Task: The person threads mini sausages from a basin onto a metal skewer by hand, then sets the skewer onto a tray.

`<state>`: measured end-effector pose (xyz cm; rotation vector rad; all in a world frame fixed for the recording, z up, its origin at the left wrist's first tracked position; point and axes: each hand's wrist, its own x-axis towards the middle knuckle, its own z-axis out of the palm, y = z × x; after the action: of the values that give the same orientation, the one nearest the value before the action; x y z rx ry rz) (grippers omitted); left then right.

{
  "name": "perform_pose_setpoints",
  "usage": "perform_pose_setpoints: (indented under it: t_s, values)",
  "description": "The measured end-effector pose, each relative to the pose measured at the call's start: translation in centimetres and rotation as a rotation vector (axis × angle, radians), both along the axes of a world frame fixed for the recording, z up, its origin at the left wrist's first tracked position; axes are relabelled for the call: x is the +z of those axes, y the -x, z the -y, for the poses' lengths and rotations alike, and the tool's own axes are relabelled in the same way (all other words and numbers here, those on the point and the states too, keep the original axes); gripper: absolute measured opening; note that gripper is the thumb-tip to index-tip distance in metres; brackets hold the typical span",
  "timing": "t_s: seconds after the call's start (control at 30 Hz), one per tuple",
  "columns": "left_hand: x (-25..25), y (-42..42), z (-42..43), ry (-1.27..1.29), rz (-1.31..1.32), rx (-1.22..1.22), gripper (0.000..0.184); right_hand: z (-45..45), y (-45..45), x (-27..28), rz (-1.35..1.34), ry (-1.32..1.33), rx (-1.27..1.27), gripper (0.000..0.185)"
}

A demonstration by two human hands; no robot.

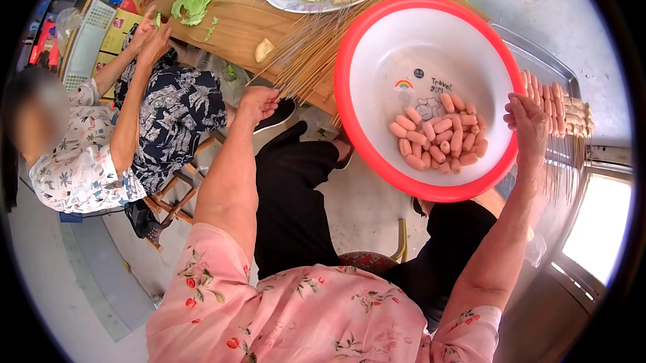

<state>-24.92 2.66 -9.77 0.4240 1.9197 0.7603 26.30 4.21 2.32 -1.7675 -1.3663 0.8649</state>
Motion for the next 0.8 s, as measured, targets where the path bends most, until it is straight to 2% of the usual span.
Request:
perform_pose_setpoints:
  t_s: [0.2,0.33,0.4,0.5,0.73,0.8]
  values:
    - [-1.3,0.6,-0.3,-0.136,-0.002,0.113,0.016,0.0,0.5,0.0,-0.024,-0.017,-0.012,0.021]
    - [-0.5,0.1,-0.5,-0.063,0.014,0.199,0.018,-0.1,0.8,-0.1,-0.008,-0.002,-0.010,0.021]
    - [-0.1,-0.1,-0.3,0.065,0.143,0.211,0.018,-0.2,0.9,0.0,-0.012,-0.005,-0.004,0.021]
    - [-0.7,0.4,-0.4,0.118,0.262,0.174,0.018,-0.3,1.0,-0.1,0.000,0.010,0.005,0.021]
    - [-0.9,0.2,-0.6,0.108,0.224,0.180,0.012,-0.6,1.0,-0.2,-0.015,0.007,0.024,0.020]
    - [-1.1,0.6,-0.2,0.033,0.234,0.217,0.010,-0.6,1.1,-0.1,-0.030,0.006,0.027,0.020]
